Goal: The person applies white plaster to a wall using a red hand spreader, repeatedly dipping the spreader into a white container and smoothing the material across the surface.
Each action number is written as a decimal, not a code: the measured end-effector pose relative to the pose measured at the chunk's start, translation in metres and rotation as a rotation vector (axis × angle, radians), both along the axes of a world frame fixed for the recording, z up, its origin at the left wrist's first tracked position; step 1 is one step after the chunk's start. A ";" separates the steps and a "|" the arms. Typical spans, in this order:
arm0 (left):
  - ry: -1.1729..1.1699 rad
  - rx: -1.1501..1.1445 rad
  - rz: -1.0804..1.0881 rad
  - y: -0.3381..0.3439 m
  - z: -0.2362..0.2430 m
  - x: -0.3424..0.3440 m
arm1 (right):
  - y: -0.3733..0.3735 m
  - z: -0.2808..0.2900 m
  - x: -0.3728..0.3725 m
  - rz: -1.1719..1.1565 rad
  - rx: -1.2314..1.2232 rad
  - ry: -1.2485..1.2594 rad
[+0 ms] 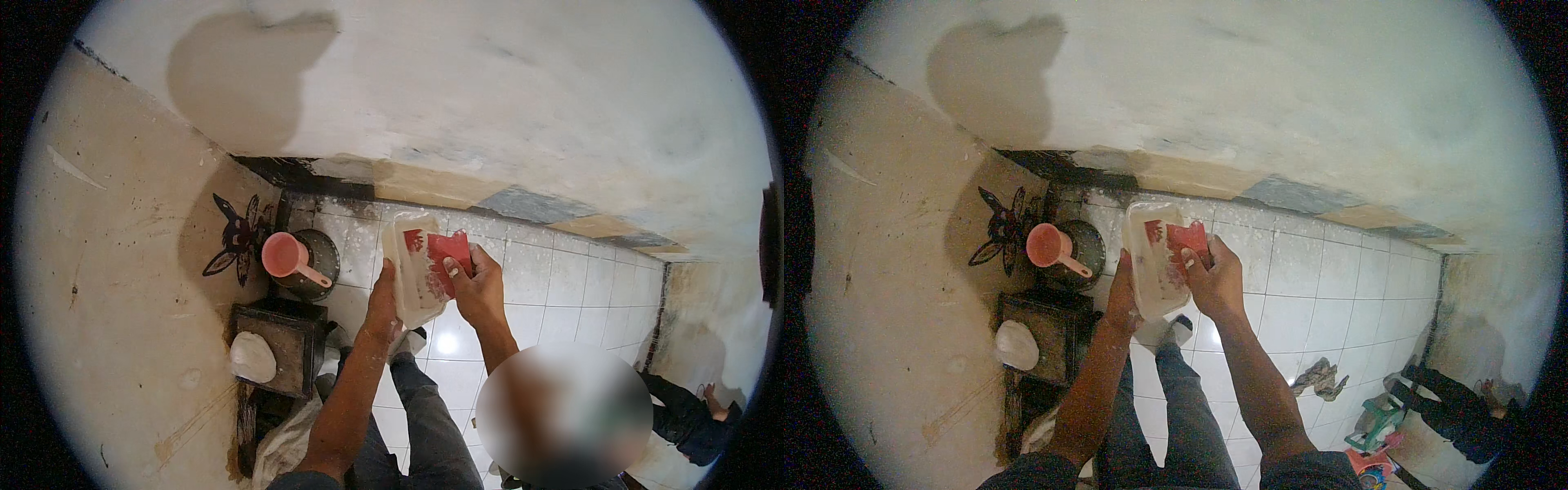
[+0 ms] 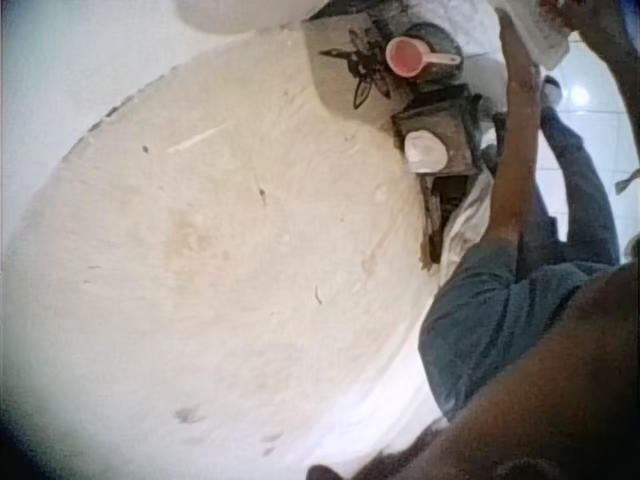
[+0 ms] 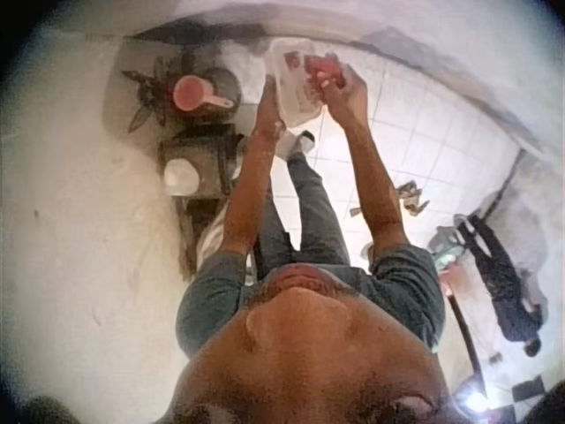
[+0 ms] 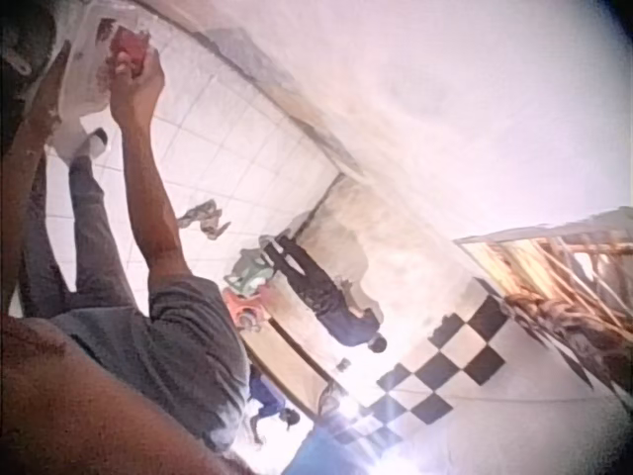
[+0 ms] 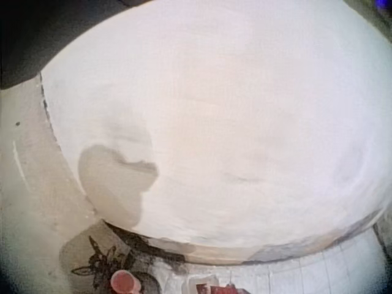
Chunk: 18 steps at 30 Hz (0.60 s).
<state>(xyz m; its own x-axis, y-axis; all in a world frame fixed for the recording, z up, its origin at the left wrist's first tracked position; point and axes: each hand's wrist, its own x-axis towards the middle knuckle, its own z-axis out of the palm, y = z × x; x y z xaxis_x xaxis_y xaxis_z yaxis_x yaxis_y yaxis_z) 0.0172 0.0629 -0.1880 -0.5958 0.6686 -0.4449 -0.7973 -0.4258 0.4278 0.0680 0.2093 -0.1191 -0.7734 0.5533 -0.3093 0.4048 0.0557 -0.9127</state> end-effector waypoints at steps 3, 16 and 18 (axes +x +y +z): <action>-0.035 0.023 0.027 -0.013 0.007 -0.013 | -0.010 0.005 -0.019 -0.037 -0.185 0.051; 0.079 0.170 0.224 -0.074 0.078 -0.113 | -0.058 0.068 -0.075 -0.188 -0.900 0.441; 0.197 0.147 0.246 -0.072 0.098 -0.114 | -0.061 0.078 -0.075 -0.167 -0.879 0.450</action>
